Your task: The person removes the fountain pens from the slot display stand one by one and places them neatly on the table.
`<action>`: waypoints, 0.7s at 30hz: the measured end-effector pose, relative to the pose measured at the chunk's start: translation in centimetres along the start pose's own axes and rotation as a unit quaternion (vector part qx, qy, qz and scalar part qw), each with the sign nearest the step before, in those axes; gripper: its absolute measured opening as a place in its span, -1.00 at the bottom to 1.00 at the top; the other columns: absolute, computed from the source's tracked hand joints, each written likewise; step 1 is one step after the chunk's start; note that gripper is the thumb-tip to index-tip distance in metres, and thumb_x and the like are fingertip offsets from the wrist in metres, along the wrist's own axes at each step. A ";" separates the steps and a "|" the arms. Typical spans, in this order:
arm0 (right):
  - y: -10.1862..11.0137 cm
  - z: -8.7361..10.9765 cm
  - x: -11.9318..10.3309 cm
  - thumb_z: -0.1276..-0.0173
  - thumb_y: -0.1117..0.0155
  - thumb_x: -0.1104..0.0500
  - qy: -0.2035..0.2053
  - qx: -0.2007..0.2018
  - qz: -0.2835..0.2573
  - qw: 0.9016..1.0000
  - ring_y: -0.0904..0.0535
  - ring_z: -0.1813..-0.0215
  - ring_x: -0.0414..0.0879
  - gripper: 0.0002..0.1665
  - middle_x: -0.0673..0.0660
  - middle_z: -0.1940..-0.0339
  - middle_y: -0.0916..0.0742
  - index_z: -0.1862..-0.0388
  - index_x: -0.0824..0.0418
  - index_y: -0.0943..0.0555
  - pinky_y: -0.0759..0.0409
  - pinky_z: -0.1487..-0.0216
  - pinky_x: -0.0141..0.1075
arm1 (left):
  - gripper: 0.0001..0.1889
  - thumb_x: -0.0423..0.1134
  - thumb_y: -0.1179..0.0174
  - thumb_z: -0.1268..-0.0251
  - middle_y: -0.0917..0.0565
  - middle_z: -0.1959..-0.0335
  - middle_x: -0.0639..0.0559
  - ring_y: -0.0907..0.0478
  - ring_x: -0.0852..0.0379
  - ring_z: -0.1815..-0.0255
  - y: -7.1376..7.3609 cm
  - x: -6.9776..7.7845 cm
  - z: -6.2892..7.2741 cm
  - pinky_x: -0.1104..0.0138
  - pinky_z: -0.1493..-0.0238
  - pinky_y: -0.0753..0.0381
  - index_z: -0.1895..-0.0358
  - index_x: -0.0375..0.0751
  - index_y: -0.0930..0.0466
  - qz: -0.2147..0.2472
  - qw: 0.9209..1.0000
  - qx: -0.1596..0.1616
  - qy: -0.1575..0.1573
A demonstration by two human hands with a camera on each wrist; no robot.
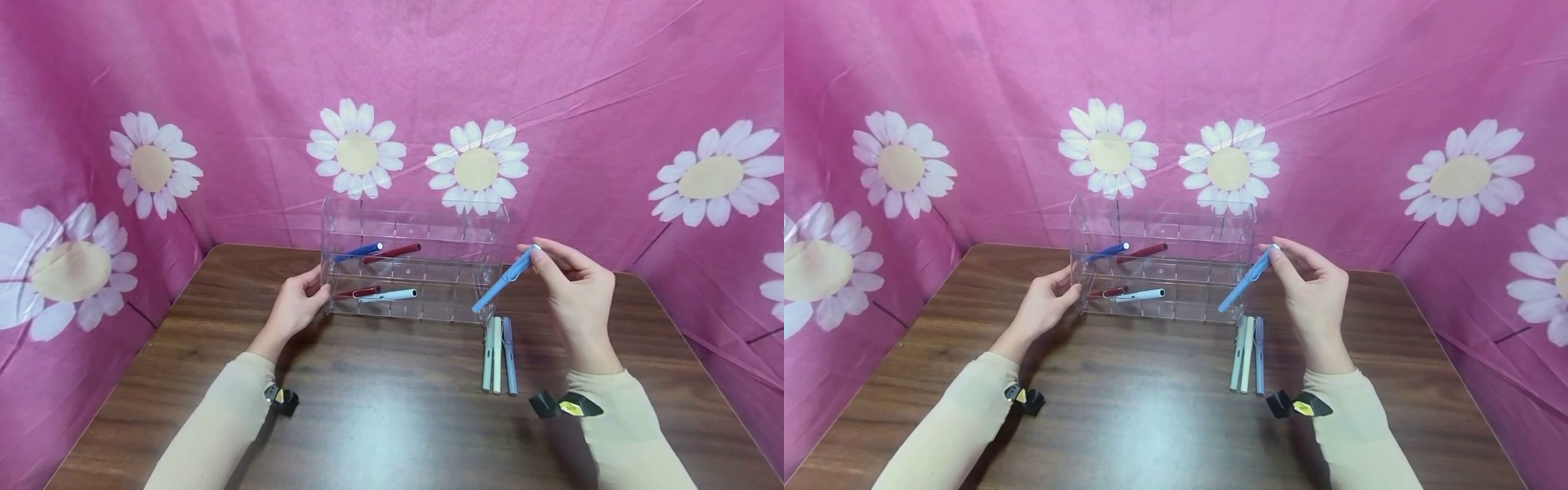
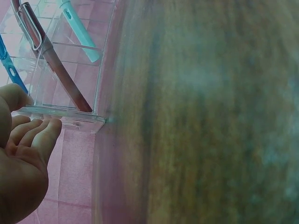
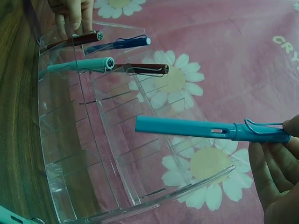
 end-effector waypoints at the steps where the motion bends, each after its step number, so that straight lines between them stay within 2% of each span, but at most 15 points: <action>1: 0.1 0.0 0.1 -0.41 -0.45 0.43 -0.003 0.003 0.001 1.000 -0.87 0.24 -0.16 -0.66 0.16 0.22 -0.92 -0.12 0.57 -0.73 -0.78 0.12 -0.43 | -0.44 -0.41 -0.18 -0.53 -0.70 -0.29 -0.37 -0.70 -0.11 -0.23 0.0 -0.1 0.0 0.64 -0.01 -0.58 -0.55 -0.40 -0.43 -0.001 1.000 0.000 0.001; 8: 0.9 0.3 0.9 -0.43 -0.44 0.40 -0.023 0.011 0.023 0.999 -0.88 0.21 -0.14 -0.67 0.13 0.25 -0.92 -0.12 0.55 -0.75 -0.76 0.16 -0.45 | -0.44 -0.39 -0.18 -0.52 -0.71 -0.28 -0.36 -0.71 -0.09 -0.20 0.0 -0.1 0.2 0.66 0.01 -0.57 -0.55 -0.39 -0.44 -0.005 1.000 0.001 0.000; 14: 1.2 0.5 1.3 -0.45 -0.46 0.34 -0.040 -0.005 0.069 0.997 -0.87 0.17 -0.21 -0.65 0.03 0.24 -0.93 -0.16 0.46 -0.77 -0.74 0.16 -0.48 | -0.44 -0.41 -0.18 -0.52 -0.71 -0.28 -0.35 -0.71 -0.11 -0.21 0.0 -0.1 0.1 0.69 0.03 -0.55 -0.55 -0.38 -0.45 0.000 1.000 0.001 0.000; 21: 1.5 0.5 1.4 -0.46 -0.47 0.28 -0.049 -0.016 0.095 0.994 -0.84 0.17 -0.25 -0.64 0.02 0.23 -0.93 -0.18 0.41 -0.77 -0.73 0.14 -0.50 | -0.44 -0.42 -0.19 -0.52 -0.71 -0.29 -0.35 -0.70 -0.13 -0.23 0.0 0.0 0.0 0.65 -0.01 -0.56 -0.54 -0.38 -0.45 -0.005 1.000 0.003 -0.001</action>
Point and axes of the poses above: each hand's wrist, its own z-axis away from the middle knuckle, its own y-axis out of the back of the hand, x = y × z, the point moved 10 cm from there along -z, towards the middle knuckle
